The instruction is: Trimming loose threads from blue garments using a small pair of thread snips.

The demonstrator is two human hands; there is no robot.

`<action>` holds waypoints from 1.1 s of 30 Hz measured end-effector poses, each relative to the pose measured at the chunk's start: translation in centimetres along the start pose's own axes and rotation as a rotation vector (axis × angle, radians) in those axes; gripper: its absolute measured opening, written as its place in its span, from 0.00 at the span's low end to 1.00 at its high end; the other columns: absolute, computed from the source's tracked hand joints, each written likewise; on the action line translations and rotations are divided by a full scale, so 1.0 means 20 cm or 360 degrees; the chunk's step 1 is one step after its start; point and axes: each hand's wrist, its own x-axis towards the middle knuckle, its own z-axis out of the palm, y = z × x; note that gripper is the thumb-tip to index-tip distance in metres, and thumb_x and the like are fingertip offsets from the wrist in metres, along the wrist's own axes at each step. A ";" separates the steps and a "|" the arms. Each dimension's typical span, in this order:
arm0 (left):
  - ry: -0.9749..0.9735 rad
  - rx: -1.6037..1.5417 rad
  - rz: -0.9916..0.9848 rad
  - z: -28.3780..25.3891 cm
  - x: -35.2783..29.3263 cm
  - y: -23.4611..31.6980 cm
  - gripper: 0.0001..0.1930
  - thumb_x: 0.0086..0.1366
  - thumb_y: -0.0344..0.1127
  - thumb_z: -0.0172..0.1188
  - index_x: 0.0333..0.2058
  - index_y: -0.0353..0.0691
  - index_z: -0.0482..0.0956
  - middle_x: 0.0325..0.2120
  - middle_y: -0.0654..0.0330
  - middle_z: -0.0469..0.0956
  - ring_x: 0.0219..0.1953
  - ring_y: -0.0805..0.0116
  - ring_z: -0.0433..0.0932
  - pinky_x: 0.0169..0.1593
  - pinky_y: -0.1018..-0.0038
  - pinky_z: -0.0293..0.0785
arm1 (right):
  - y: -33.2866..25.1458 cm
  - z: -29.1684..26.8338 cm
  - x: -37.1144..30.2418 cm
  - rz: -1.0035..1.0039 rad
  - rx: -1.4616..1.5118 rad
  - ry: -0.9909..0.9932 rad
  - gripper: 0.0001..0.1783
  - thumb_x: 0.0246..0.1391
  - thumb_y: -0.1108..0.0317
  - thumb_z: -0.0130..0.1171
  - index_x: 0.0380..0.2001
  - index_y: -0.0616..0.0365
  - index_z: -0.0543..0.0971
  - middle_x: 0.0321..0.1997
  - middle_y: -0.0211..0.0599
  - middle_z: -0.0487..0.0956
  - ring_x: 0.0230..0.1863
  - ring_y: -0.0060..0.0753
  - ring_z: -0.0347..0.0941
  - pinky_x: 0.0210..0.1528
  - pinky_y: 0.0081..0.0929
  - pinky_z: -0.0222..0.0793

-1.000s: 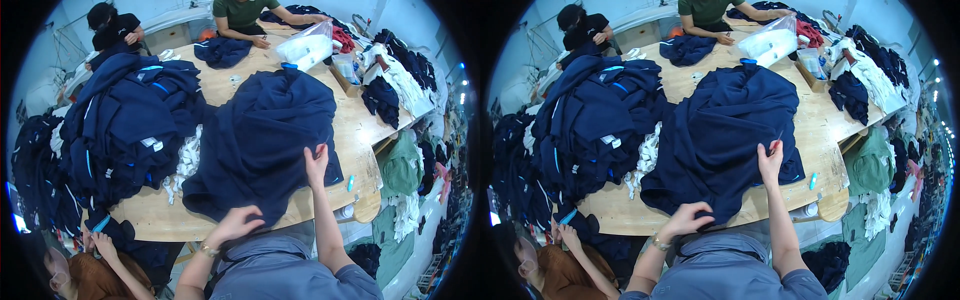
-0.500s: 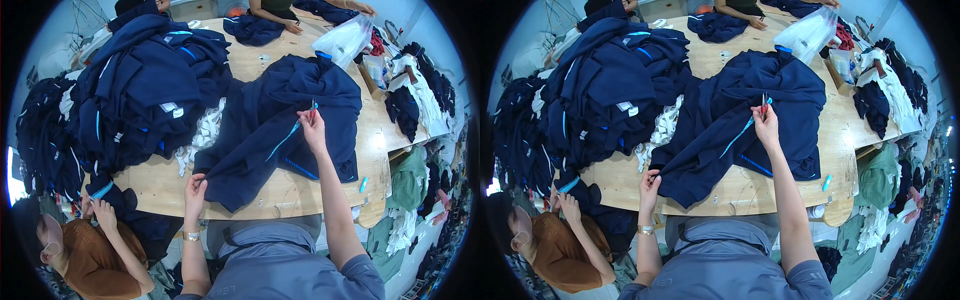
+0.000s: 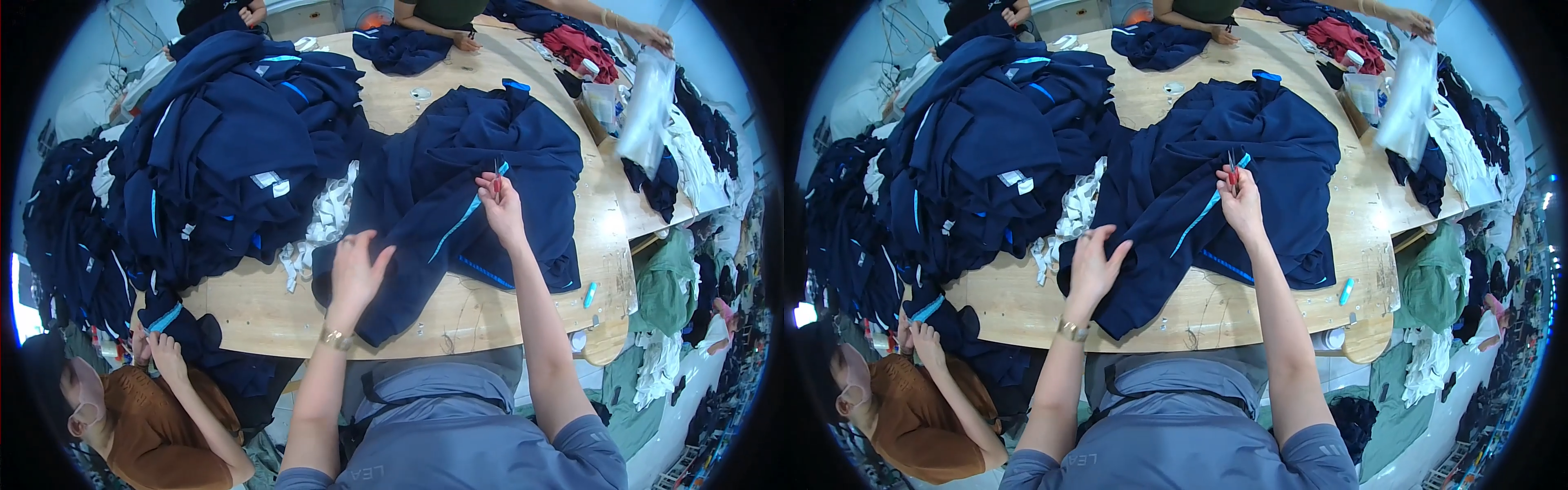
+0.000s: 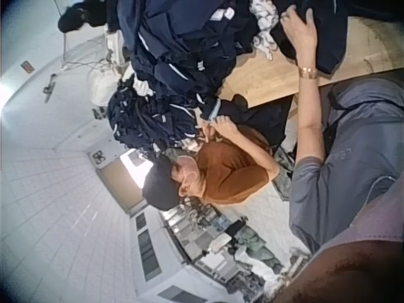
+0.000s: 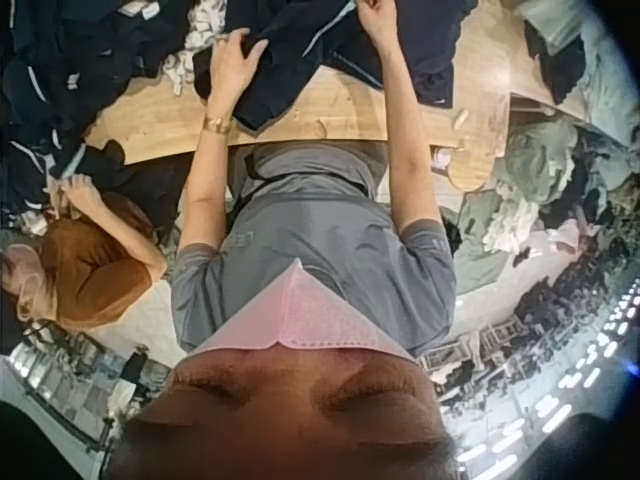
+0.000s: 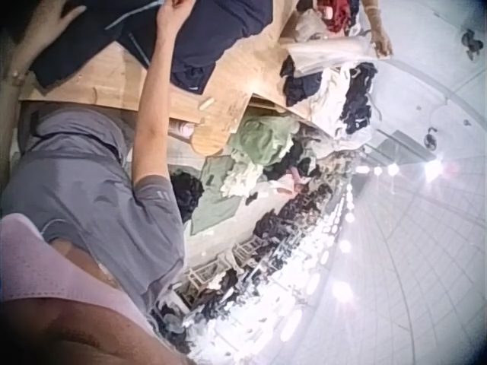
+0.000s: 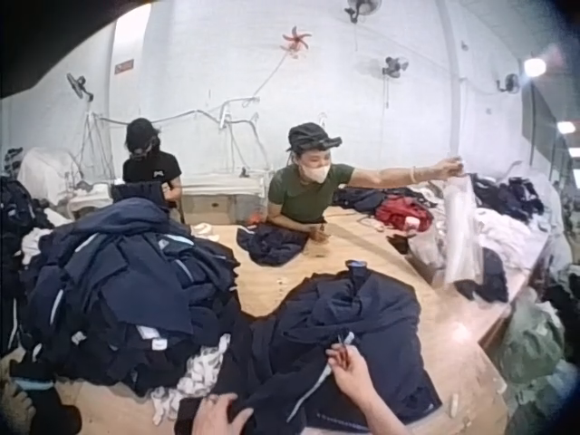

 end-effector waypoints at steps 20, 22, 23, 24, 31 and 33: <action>-0.0525 -0.2168 -0.0828 0.09 0.09 0.05 0.08 0.63 0.34 0.55 0.35 0.36 0.78 0.30 0.68 0.77 0.31 0.83 0.72 0.38 0.86 0.67 | -0.20 0.21 -0.42 0.0269 0.0811 -0.0100 0.16 0.52 0.77 0.56 0.19 0.55 0.60 0.26 0.29 0.71 0.22 0.15 0.67 0.23 0.14 0.64; -0.0441 -0.2127 -0.0873 0.10 0.11 0.01 0.08 0.63 0.34 0.55 0.35 0.36 0.78 0.30 0.68 0.77 0.32 0.83 0.72 0.39 0.86 0.66 | -0.16 0.14 -0.41 0.0214 0.0762 0.0041 0.15 0.53 0.76 0.56 0.20 0.55 0.61 0.25 0.28 0.71 0.22 0.15 0.67 0.23 0.14 0.64; -0.0398 -0.2130 -0.0877 0.11 0.12 -0.01 0.09 0.63 0.35 0.55 0.35 0.36 0.77 0.30 0.68 0.77 0.32 0.83 0.71 0.39 0.86 0.66 | -0.15 0.11 -0.41 0.0207 0.0760 0.0109 0.14 0.53 0.76 0.55 0.20 0.55 0.61 0.26 0.27 0.71 0.22 0.15 0.67 0.23 0.14 0.64; -0.0381 -0.2073 -0.0921 0.12 0.12 -0.04 0.09 0.63 0.35 0.55 0.36 0.35 0.77 0.31 0.67 0.77 0.33 0.82 0.72 0.40 0.85 0.66 | -0.13 0.07 -0.43 0.0202 0.0769 0.0178 0.14 0.53 0.76 0.55 0.20 0.54 0.62 0.25 0.27 0.71 0.22 0.15 0.67 0.23 0.14 0.64; -0.0382 -0.1732 -0.0818 0.13 0.15 -0.21 0.13 0.65 0.39 0.52 0.43 0.38 0.76 0.35 0.64 0.77 0.35 0.79 0.74 0.40 0.83 0.69 | 0.00 -0.10 -0.53 0.0197 0.0769 0.0430 0.16 0.53 0.77 0.54 0.20 0.52 0.60 0.23 0.29 0.70 0.21 0.17 0.66 0.22 0.15 0.61; -0.0378 -0.1641 -0.0833 0.07 0.12 -0.24 0.15 0.64 0.41 0.53 0.44 0.38 0.75 0.36 0.62 0.77 0.37 0.78 0.74 0.41 0.83 0.69 | 0.03 -0.10 -0.56 0.0189 0.0746 0.0419 0.16 0.53 0.77 0.54 0.20 0.52 0.59 0.23 0.29 0.69 0.20 0.17 0.65 0.21 0.15 0.61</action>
